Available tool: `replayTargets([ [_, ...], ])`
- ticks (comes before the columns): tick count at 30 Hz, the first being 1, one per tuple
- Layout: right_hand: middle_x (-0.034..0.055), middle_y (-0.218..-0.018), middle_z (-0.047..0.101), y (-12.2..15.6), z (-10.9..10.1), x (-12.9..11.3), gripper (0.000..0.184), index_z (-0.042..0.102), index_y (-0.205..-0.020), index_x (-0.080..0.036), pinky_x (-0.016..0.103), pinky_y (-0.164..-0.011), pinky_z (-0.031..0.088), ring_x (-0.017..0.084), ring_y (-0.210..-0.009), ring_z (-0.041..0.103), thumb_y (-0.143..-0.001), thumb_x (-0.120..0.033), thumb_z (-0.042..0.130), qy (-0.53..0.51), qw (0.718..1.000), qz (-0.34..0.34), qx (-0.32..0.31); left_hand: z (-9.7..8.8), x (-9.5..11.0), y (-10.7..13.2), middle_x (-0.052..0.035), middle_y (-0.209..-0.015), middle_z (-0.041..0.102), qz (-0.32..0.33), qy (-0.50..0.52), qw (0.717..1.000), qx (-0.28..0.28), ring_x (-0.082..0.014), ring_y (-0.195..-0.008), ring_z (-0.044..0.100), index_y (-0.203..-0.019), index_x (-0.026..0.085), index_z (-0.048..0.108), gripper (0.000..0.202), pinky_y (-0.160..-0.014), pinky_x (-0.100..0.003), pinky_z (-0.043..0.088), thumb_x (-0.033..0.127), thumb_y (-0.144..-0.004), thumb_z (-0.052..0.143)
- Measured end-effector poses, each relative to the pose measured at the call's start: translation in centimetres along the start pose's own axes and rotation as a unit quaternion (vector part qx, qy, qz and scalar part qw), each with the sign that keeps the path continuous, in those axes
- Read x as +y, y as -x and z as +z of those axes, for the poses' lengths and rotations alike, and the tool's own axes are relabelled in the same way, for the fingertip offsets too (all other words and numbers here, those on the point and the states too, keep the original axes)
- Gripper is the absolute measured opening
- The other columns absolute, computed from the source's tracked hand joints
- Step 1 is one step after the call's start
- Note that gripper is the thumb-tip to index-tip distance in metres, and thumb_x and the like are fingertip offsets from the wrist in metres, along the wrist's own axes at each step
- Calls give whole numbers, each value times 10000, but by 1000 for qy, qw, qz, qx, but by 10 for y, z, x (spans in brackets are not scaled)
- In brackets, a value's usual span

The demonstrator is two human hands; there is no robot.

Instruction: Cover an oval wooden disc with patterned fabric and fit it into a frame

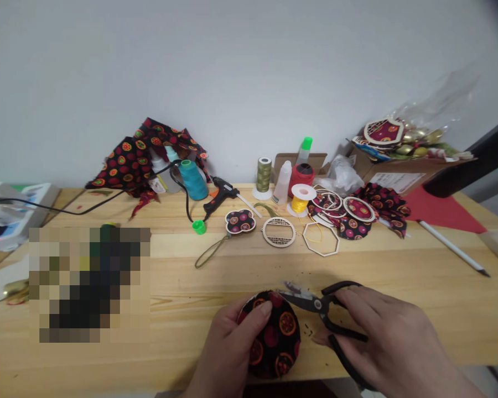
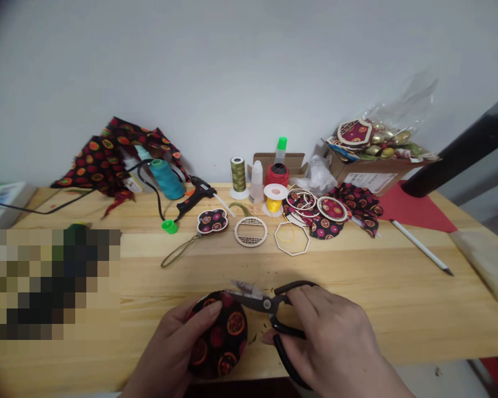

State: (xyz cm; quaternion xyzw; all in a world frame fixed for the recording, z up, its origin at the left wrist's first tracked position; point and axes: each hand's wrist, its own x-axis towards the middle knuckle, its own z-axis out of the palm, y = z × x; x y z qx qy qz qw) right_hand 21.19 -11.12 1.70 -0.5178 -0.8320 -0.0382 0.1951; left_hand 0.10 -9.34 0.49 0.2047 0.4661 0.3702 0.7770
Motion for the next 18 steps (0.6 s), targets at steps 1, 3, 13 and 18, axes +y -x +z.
replayTargets([
  [1, 18, -648, 630, 0, 0, 0, 114, 548, -831, -195, 259, -450, 418, 174, -526, 598, -778, -293, 523, -13, 1000, 5, -9, 0, 0, 0, -43, -656, 707, -2, 0, 1000, -2, -163, -578, 638, -833, 145, 725, 230, -584, -272, 508, 338, -710, 696],
  [3, 5, -641, 622, 1, 0, 0, 90, 546, -813, -203, 256, -456, 411, 171, -536, 597, -757, -273, 551, -35, 999, 9, -28, 0, 0, 0, -38, -645, 701, -1, -8, 1000, 1, -159, -566, 632, -819, 143, 722, 239, -583, -273, 508, 351, -701, 703],
  [13, 8, -672, 638, 2, 1, 2, 160, 544, -808, -199, 260, -471, 415, 174, -570, 614, -804, -354, 584, -70, 996, -19, -50, -3, -3, -1, -23, -647, 682, 20, -35, 999, -3, -147, -587, 616, -853, 153, 724, 262, -617, -270, 501, 368, -705, 699],
  [18, 7, -681, 640, 2, 1, 3, 159, 535, -796, -201, 252, -471, 415, 163, -574, 617, -841, -353, 544, -72, 996, -24, -47, -3, -2, -1, -30, -671, 698, 33, -58, 998, 15, -148, -607, 621, -830, 155, 723, 245, -616, -256, 495, 367, -709, 696],
])
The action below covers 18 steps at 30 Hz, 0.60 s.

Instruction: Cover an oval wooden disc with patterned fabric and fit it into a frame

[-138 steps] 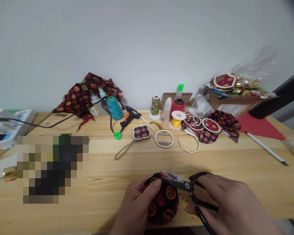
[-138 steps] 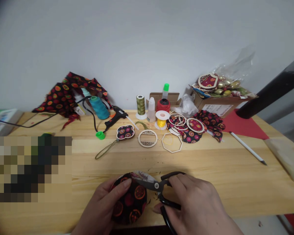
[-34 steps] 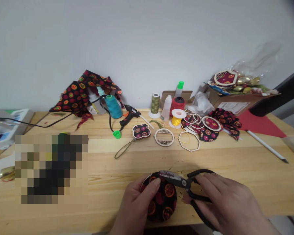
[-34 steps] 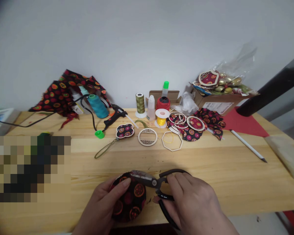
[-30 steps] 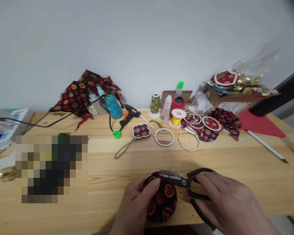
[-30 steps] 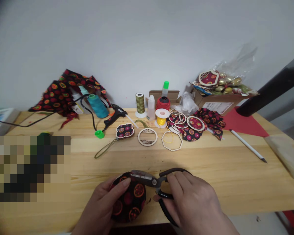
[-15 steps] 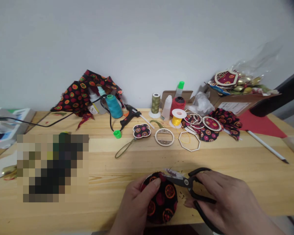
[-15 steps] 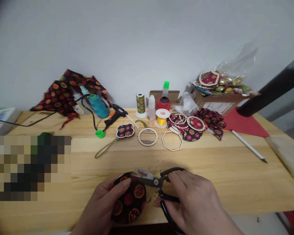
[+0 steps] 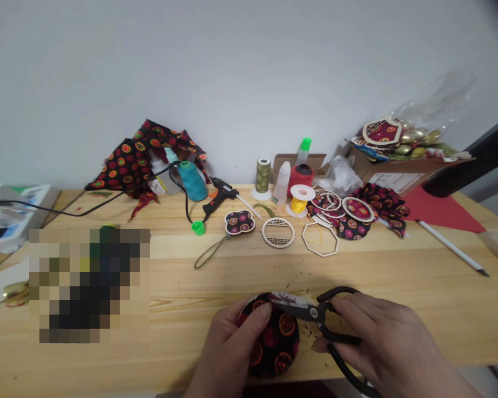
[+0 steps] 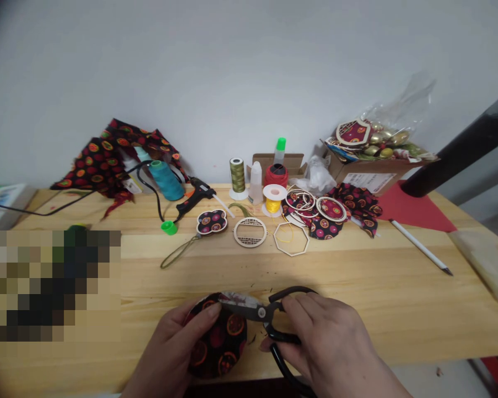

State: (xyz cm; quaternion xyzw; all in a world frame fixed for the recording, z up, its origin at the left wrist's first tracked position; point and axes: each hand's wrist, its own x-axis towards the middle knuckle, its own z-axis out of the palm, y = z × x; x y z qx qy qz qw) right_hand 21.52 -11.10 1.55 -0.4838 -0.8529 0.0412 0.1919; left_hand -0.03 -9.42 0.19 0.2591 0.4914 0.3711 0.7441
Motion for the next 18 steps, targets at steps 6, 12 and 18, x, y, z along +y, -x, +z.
replayTargets([
  [6, 6, -669, 641, 0, 1, 1, 176, 538, -802, -202, 251, -458, 408, 167, -562, 618, -840, -374, 544, 13, 1000, 0, 1, 3, 1, 2, -56, -712, 723, -2, -3, 1000, -5, -183, -651, 649, -890, 153, 723, 290, -643, -287, 509, 375, -704, 695],
  [12, 11, -666, 637, -1, 0, 1, 157, 537, -783, -199, 244, -462, 410, 164, -562, 618, -844, -344, 538, -3, 1000, 7, -23, -1, -1, 1, -52, -778, 733, 32, -42, 999, 2, -212, -756, 652, -896, 176, 722, 274, -692, -296, 507, 380, -718, 682],
  [18, -1, -651, 627, -3, -3, -1, 156, 546, -791, -205, 240, -481, 404, 155, -574, 615, -827, -356, 565, -6, 999, 20, -34, -5, -4, -1, -58, -797, 730, 81, -100, 992, 9, -218, -777, 639, -845, 178, 730, 251, -690, -289, 502, 391, -738, 654],
])
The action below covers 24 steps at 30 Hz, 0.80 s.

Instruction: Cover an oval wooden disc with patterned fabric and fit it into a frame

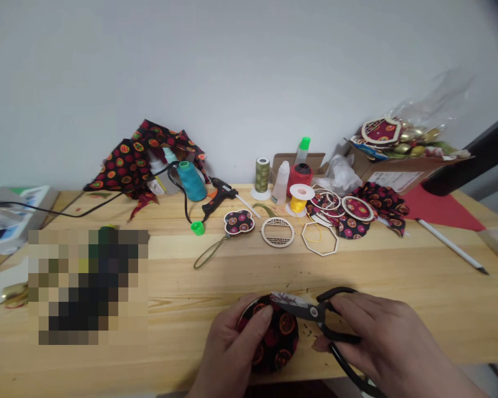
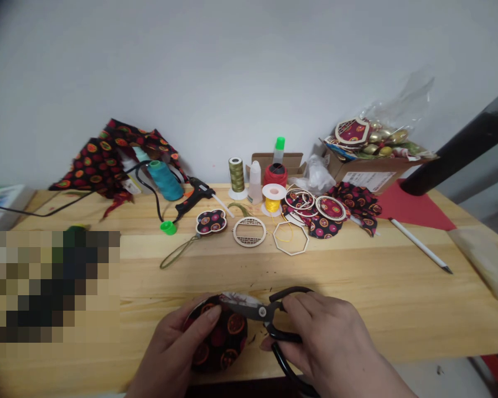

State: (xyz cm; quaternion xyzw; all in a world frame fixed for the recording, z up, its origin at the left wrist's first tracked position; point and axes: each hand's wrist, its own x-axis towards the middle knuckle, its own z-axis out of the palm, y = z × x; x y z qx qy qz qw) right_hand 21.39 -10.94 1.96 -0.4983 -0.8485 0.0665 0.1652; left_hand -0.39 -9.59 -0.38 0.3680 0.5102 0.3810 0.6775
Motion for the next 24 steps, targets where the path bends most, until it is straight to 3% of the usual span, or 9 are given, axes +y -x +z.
replayTargets([
  [11, -19, -642, 627, 2, 2, -1, 160, 555, -758, -208, 240, -455, 368, 148, -533, 596, -756, -330, 659, -6, 1000, 23, -11, -1, -2, -2, -44, -858, 720, 72, -54, 996, 2, -206, -829, 624, -870, 199, 726, 204, -772, -271, 475, 340, -771, 616],
  [17, -26, -643, 612, 0, 3, -2, 141, 536, -739, -205, 233, -460, 362, 137, -535, 585, -756, -274, 658, -35, 999, 26, -24, -1, -3, -2, -49, -843, 733, 35, 14, 999, -4, -208, -851, 632, -857, 198, 734, 205, -794, -285, 479, 353, -753, 651],
  [24, -22, -634, 610, 1, 8, -6, 104, 527, -751, -205, 225, -452, 366, 142, -534, 589, -756, -235, 627, -39, 999, 20, 14, 1, -2, -1, -46, -788, 736, -23, 100, 995, -18, -198, -784, 655, -886, 184, 735, 228, -728, -285, 509, 351, -744, 675],
])
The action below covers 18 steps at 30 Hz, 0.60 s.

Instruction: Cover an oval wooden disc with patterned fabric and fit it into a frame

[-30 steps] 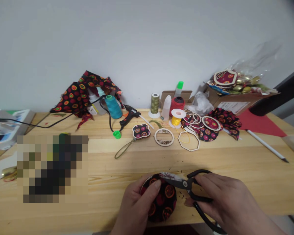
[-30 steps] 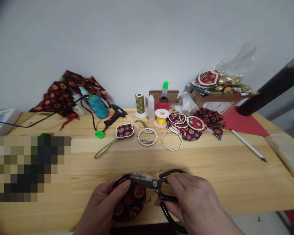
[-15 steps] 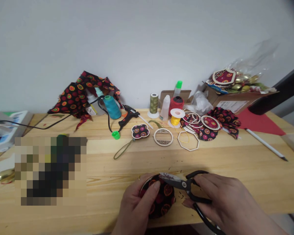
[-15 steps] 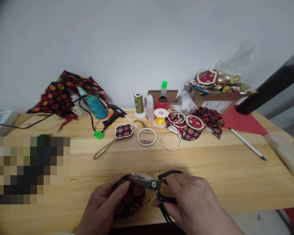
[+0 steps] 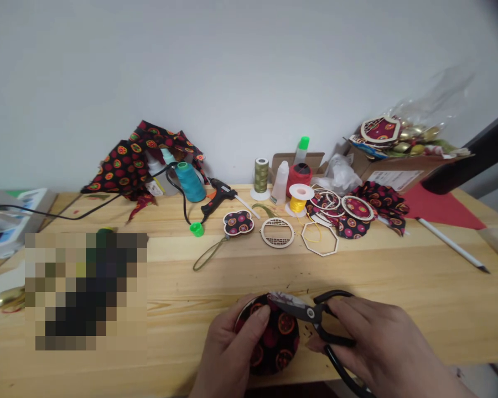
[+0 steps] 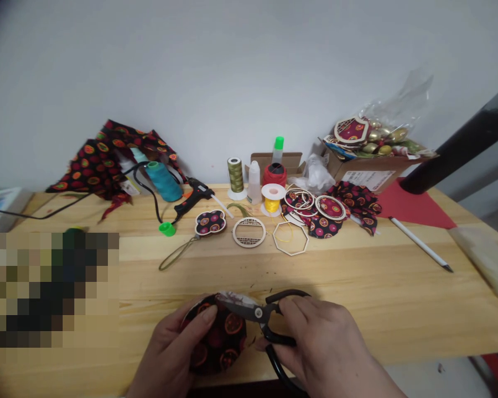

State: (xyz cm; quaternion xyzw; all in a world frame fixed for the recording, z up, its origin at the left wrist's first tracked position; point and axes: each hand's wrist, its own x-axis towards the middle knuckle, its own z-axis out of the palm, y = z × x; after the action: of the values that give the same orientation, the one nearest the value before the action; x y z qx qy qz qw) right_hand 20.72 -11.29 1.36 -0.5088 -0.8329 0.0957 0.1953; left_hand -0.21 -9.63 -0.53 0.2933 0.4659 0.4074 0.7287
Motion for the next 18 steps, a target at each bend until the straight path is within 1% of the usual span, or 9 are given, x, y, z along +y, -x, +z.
replayTargets([
  [4, -29, -625, 609, 1, 1, 1, 112, 520, -748, -206, 221, -447, 365, 135, -514, 577, -737, -208, 631, 8, 1000, -1, 6, 1, 1, 1, -43, -781, 738, -3, 15, 1000, 2, -204, -778, 663, -875, 182, 737, 219, -711, -279, 515, 340, -731, 689],
  [7, -28, -610, 596, 1, 1, 2, 116, 509, -729, -206, 220, -438, 358, 134, -504, 571, -761, -238, 616, 15, 1000, -8, 8, 2, 0, 1, -49, -775, 739, -4, 20, 1000, 12, -211, -777, 665, -854, 175, 740, 217, -706, -283, 518, 340, -720, 699],
  [12, -25, -591, 586, -1, 2, 0, 120, 499, -744, -210, 221, -430, 347, 133, -492, 568, -845, -274, 510, 26, 999, -28, 34, 3, 1, 1, -55, -788, 738, -10, 40, 999, 16, -211, -789, 663, -850, 173, 739, 214, -734, -298, 512, 330, -709, 709],
  [15, -18, -602, 600, -1, 2, -2, 143, 503, -766, -211, 221, -431, 351, 133, -493, 574, -877, -281, 447, 39, 997, -35, 49, 3, 0, 1, -60, -776, 733, -17, 43, 999, 10, -203, -754, 659, -862, 166, 737, 224, -703, -294, 511, 330, -714, 706],
  [18, -17, -598, 601, 0, 3, -1, 147, 505, -775, -212, 228, -432, 357, 138, -485, 574, -883, -260, 416, 56, 997, -34, 47, 1, -1, 0, -68, -747, 727, -22, 37, 999, 11, -190, -721, 647, -859, 147, 736, 240, -677, -281, 502, 338, -717, 702],
])
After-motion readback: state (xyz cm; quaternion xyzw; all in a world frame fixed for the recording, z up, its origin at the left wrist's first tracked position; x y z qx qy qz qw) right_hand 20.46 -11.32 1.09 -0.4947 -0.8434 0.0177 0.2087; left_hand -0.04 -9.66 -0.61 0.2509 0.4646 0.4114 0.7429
